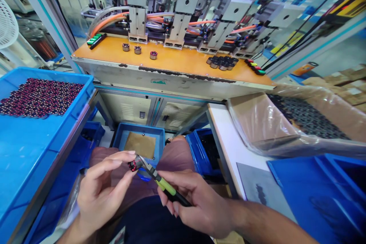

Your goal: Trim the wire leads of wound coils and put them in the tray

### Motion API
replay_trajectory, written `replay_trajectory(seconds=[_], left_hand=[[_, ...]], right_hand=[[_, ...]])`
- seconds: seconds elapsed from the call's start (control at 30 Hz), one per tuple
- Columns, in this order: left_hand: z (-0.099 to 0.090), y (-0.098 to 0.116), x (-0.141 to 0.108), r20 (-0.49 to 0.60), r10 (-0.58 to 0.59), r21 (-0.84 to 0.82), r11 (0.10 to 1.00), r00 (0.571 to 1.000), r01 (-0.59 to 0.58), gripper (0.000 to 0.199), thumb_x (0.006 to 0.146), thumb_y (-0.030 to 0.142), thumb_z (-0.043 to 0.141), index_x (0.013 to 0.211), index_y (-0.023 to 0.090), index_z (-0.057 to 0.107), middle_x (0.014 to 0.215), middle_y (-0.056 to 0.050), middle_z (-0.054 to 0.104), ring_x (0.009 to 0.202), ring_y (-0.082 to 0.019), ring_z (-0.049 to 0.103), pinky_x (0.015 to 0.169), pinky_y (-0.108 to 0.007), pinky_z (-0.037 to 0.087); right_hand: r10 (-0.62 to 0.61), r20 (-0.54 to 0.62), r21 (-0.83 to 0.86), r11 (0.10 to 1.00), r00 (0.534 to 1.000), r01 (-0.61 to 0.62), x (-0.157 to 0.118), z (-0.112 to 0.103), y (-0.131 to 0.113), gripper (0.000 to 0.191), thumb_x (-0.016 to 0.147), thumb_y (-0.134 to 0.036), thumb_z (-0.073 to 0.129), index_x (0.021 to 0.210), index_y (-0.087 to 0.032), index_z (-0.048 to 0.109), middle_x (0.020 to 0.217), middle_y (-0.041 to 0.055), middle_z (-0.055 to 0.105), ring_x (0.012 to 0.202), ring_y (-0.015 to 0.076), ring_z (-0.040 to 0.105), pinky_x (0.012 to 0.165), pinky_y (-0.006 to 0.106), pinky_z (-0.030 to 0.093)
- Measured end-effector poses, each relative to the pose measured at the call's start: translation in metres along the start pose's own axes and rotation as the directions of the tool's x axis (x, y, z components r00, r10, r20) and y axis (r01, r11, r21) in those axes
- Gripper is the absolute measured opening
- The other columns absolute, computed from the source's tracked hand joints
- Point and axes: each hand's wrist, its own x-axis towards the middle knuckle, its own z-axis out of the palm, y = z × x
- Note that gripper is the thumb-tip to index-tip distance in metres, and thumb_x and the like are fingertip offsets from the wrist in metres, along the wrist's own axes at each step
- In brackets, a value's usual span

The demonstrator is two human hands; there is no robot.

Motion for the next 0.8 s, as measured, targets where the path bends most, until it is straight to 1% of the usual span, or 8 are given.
replay_trajectory(seconds=[0.1, 0.2, 0.33, 0.43, 0.5, 0.53, 0.67, 0.8], left_hand=[[0.000, 0.001, -0.002, -0.054, -0.043, 0.047, 0.998, 0.998, 0.045, 0.067, 0.069, -0.016, 0.067, 0.123, 0.023, 0.059, 0.112, -0.005, 0.074, 0.106, -0.025, 0.071, 0.095, -0.046, 0.061], [-0.005, -0.004, -0.004, -0.169, -0.249, 0.031, 0.966, 0.954, 0.257, 0.049, 0.072, -0.003, 0.075, 0.110, 0.026, 0.066, 0.109, -0.003, 0.075, 0.102, -0.021, 0.073, 0.090, -0.034, 0.063], [-0.016, -0.021, -0.003, -0.203, -0.672, -0.273, 0.737, 0.712, 0.618, 0.026, 0.068, 0.027, 0.086, 0.091, 0.022, 0.076, 0.104, -0.006, 0.078, 0.094, -0.020, 0.075, 0.082, -0.023, 0.061], [-0.017, -0.024, -0.004, -0.165, -0.805, -0.420, 0.580, 0.570, 0.698, 0.039, 0.057, 0.037, 0.092, 0.090, 0.020, 0.077, 0.100, -0.010, 0.079, 0.088, -0.022, 0.074, 0.079, -0.026, 0.060], [-0.017, -0.016, -0.010, -0.171, -0.811, -0.429, 0.572, 0.559, 0.699, 0.040, 0.052, 0.036, 0.094, 0.084, 0.018, 0.077, 0.094, -0.010, 0.078, 0.082, -0.023, 0.074, 0.077, -0.029, 0.060], [-0.018, -0.010, -0.015, -0.172, -0.815, -0.431, 0.567, 0.554, 0.701, 0.039, 0.051, 0.035, 0.095, 0.082, 0.018, 0.077, 0.091, -0.009, 0.078, 0.079, -0.022, 0.074, 0.076, -0.029, 0.060], [-0.049, 0.022, -0.033, -0.154, -0.844, -0.455, 0.521, 0.513, 0.722, 0.036, 0.061, 0.038, 0.090, 0.090, 0.021, 0.078, 0.094, -0.009, 0.078, 0.077, -0.022, 0.074, 0.074, -0.031, 0.060], [-0.115, 0.047, -0.037, -0.295, -0.826, -0.312, 0.559, 0.480, 0.769, 0.026, 0.077, 0.041, 0.079, 0.093, 0.020, 0.079, 0.103, -0.013, 0.077, 0.087, -0.023, 0.074, 0.075, -0.030, 0.061]], right_hand=[[-0.006, -0.078, -0.105, 0.994, 0.997, -0.002, 0.002, 0.002, 0.000, 0.022, 0.073, -0.004, 0.053, 0.091, -0.017, 0.058, 0.077, -0.0016, 0.053, 0.067, 0.0092, 0.048, 0.062, 0.024, 0.039], [-0.107, -0.145, -0.245, 0.967, 0.984, 0.069, 0.006, -0.001, 0.000, 0.029, 0.079, -0.008, 0.053, 0.105, -0.018, 0.060, 0.087, 0.0010, 0.057, 0.077, 0.0116, 0.054, 0.072, 0.025, 0.045], [-0.285, -0.189, -0.692, 0.717, 0.940, 0.079, 0.035, -0.038, -0.028, 0.043, 0.078, -0.012, 0.054, 0.119, -0.020, 0.064, 0.084, 0.0015, 0.062, 0.075, 0.0143, 0.057, 0.073, 0.026, 0.046], [-0.455, -0.379, -0.894, 0.406, 0.806, -0.192, 0.081, -0.098, -0.075, 0.059, 0.074, -0.013, 0.057, 0.133, -0.018, 0.060, 0.091, 0.0050, 0.064, 0.079, 0.0169, 0.059, 0.076, 0.027, 0.047], [-0.458, -0.554, -0.826, 0.203, 0.695, -0.526, 0.118, -0.142, -0.104, 0.058, 0.077, -0.021, 0.060, 0.135, -0.020, 0.059, 0.109, 0.0088, 0.066, 0.095, 0.0201, 0.061, 0.083, 0.027, 0.046], [-0.445, -0.599, -0.788, 0.182, 0.666, -0.588, 0.136, -0.161, -0.115, 0.053, 0.078, -0.023, 0.060, 0.131, -0.017, 0.062, 0.112, 0.0123, 0.067, 0.098, 0.0230, 0.062, 0.082, 0.029, 0.046], [-0.347, -0.657, -0.743, 0.152, 0.669, -0.652, 0.194, -0.197, -0.122, 0.038, 0.082, -0.027, 0.058, 0.112, -0.008, 0.073, 0.106, 0.0224, 0.072, 0.091, 0.0291, 0.065, 0.073, 0.035, 0.043], [-0.303, -0.715, -0.688, 0.143, 0.630, -0.712, 0.213, -0.213, -0.101, 0.048, 0.088, -0.036, 0.056, 0.121, -0.004, 0.070, 0.117, 0.0306, 0.068, 0.102, 0.0362, 0.064, 0.073, 0.041, 0.042]])
